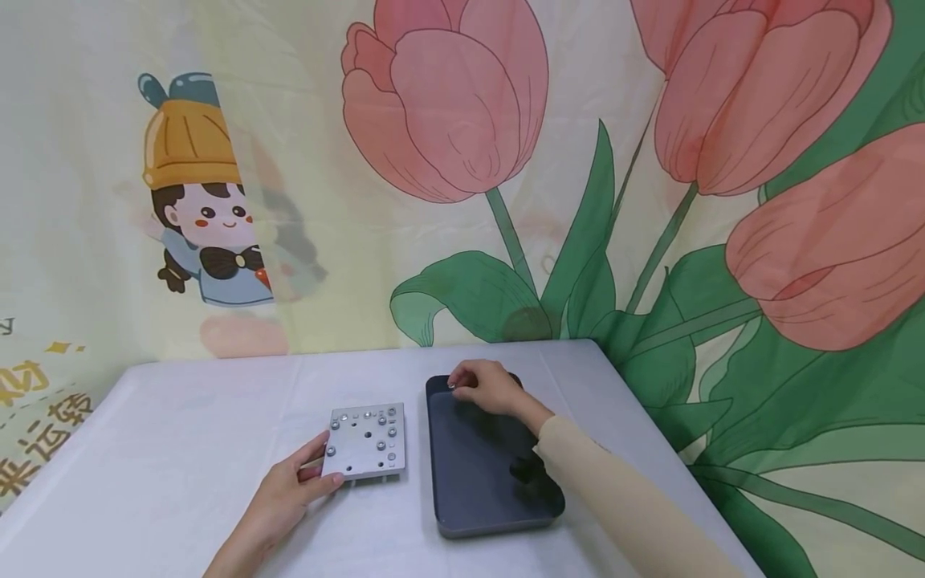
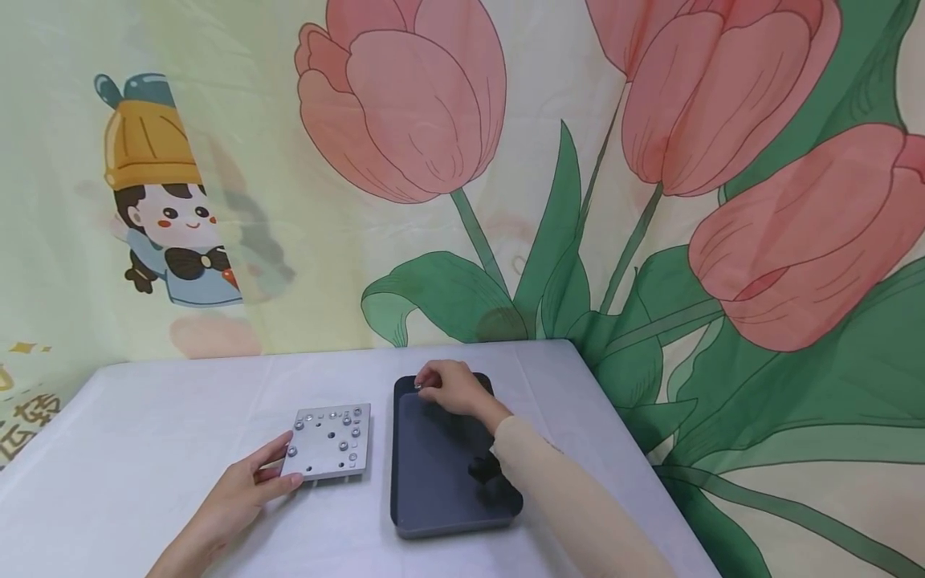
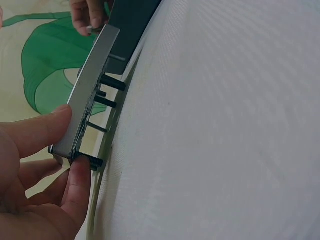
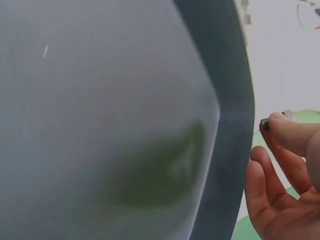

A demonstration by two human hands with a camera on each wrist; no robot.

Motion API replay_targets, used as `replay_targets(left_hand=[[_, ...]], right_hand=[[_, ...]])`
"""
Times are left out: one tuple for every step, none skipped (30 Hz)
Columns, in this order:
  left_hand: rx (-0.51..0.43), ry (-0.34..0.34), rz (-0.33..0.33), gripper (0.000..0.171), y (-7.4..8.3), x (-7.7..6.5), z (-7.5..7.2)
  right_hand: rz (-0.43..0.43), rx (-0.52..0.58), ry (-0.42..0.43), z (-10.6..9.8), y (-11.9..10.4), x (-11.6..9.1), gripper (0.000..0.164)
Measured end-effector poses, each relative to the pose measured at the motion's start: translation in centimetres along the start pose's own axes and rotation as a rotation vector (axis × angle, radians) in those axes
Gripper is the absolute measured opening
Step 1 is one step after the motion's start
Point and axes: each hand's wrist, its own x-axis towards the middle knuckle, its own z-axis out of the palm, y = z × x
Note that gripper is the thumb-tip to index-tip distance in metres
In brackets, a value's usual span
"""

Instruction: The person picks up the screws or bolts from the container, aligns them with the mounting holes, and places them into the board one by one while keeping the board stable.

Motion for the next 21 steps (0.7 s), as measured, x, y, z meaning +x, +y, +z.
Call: replay_targets(left_hand=[[0.0, 0.0, 0.002, 0.091, 0.0, 0.0, 0.0], [0.002, 0.001, 0.003, 0.091, 0.0, 0.0, 0.0], [0.002, 0.0, 0.005, 0.091, 0.0, 0.1, 0.0], [0.0, 0.001, 0.005, 0.091, 0.0, 0.1, 0.0], [0.001, 0.0, 0.008, 0.09, 0.0, 0.1, 0.0], [0.0, -0.001, 0.008, 0.091, 0.0, 0.1, 0.0], [0.002, -0.001, 0.005, 0.091, 0.0, 0.0, 0.0], [0.004, 0.001, 0.003, 0.091, 0.0, 0.0, 0.0], [0.004, 0.002, 0.002, 0.09, 0.0, 0.0, 0.0], [0.003, 0.002, 0.003, 0.09, 0.1, -0.1, 0.0], [0.003, 0.001, 0.006, 0.091, 0.1, -0.1, 0.0], [0.0, 0.001, 0.007, 0.09, 0.1, -0.2, 0.0], [-0.001, 0.002, 0.01, 0.09, 0.1, -0.2, -0.1], [-0.004, 0.0, 0.013, 0.09, 0.1, -0.2, -0.1], [-0.004, -0.003, 0.014, 0.09, 0.1, -0.2, -0.1], [-0.004, -0.003, 0.013, 0.09, 0.1, -0.2, -0.1], [-0.002, -0.002, 0.011, 0.09, 0.1, -0.2, -0.1], [0.001, -0.001, 0.01, 0.09, 0.1, -0.2, -0.1], [0.006, -0.001, 0.011, 0.09, 0.0, -0.1, -0.1], [0.009, 0.0, 0.009, 0.09, 0.0, -0.1, 0.0], [0.011, 0.002, 0.007, 0.09, 0.0, -0.1, 0.0]], right_hand=[[-0.002, 0.034, 0.004, 0.0, -0.3, -0.1, 0.012], [-0.001, 0.068, 0.005, 0.1, -0.6, -0.1, 0.013], [0.001, 0.098, 0.005, 0.2, -0.9, -0.2, 0.014], [0.001, 0.127, 0.006, 0.2, -1.3, -0.3, 0.015], [0.001, 0.153, 0.006, 0.3, -1.7, -0.4, 0.016], [-0.002, 0.178, 0.004, 0.4, -2.0, -0.4, 0.017], [-0.005, 0.2, 0.001, 0.4, -2.4, -0.5, 0.019], [-0.006, 0.215, -0.002, 0.5, -2.7, -0.6, 0.02], [-0.01, 0.228, -0.002, 0.6, -3.0, -0.6, 0.02], [-0.015, 0.241, -0.003, 0.7, -3.3, -0.7, 0.02], [-0.019, 0.251, -0.005, 0.8, -3.6, -0.7, 0.021], [-0.024, 0.263, -0.007, 0.9, -3.9, -0.7, 0.021], [-0.026, 0.272, -0.009, 1.0, -4.1, -0.8, 0.021], [-0.026, 0.278, -0.012, 1.1, -4.4, -0.8, 0.021], [-0.026, 0.286, -0.016, 1.2, -4.6, -0.9, 0.021], [-0.025, 0.294, -0.021, 1.2, -4.8, -0.9, 0.021], [-0.026, 0.297, -0.025, 1.3, -5.0, -1.0, 0.02], [-0.028, 0.3, -0.03, 1.4, -5.2, -1.0, 0.021], [-0.03, 0.303, -0.035, 1.4, -5.4, -1.0, 0.02], [-0.03, 0.302, -0.039, 1.5, -5.6, -1.1, 0.02], [-0.036, 0.305, -0.041, 1.5, -5.8, -1.1, 0.019]])
